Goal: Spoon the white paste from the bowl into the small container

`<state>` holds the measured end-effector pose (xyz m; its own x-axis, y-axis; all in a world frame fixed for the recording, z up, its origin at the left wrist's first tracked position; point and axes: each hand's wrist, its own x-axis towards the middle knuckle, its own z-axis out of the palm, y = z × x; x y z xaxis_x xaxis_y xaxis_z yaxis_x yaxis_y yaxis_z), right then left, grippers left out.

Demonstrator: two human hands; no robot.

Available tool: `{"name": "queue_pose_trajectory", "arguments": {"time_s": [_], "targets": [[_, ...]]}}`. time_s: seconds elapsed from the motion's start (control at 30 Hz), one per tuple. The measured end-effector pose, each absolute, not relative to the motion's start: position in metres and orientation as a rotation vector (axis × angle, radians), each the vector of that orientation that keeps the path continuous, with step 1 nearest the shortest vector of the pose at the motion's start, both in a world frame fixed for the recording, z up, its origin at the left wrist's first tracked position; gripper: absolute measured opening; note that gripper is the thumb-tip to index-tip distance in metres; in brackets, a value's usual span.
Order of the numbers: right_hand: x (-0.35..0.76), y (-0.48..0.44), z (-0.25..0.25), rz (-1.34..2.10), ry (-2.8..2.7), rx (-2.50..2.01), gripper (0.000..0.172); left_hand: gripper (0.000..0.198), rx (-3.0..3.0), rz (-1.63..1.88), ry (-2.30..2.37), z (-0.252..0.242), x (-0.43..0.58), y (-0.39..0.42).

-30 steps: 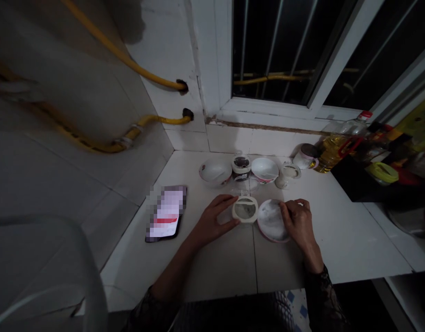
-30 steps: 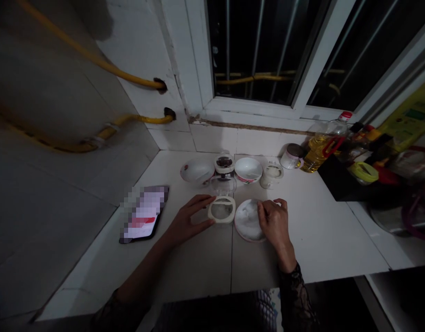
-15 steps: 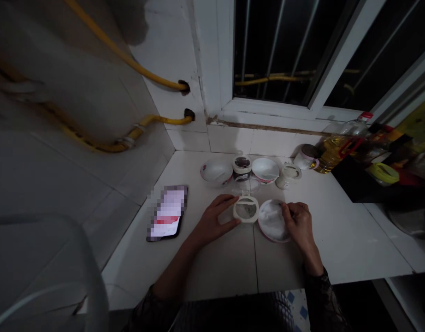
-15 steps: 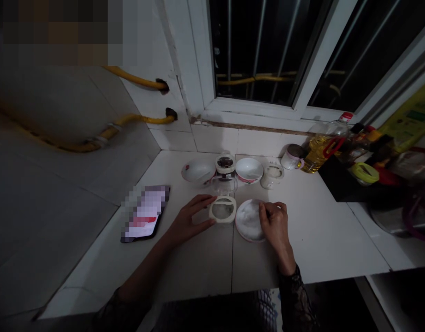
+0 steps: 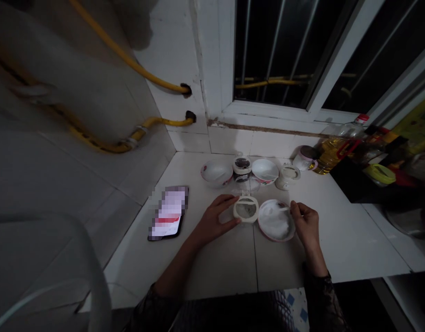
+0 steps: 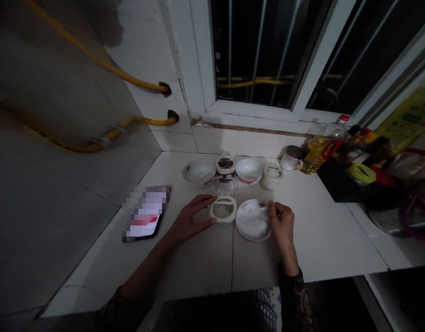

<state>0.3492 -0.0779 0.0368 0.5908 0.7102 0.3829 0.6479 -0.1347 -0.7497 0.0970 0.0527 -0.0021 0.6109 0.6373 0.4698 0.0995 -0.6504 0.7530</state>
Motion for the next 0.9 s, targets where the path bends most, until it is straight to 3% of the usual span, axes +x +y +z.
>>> {"name": "queue_pose_trajectory", "arguments": {"time_s": [0.23,0.5,0.9], "targets": [[0.324,-0.075,0.059,-0.152,-1.118,-1.693,0.042,0.052,2.129,0.987,0.583,-0.004,0.097,0.053],[0.292,-0.065,0.065,-0.593,-1.854,-1.438,0.025,0.052,2.116,1.002,0.564,-0.005,0.098,0.053],[0.352,-0.083,0.053,-0.764,-1.734,-1.791,0.033,0.052,2.125,0.99,0.553,-0.003,0.098,0.052]]}}
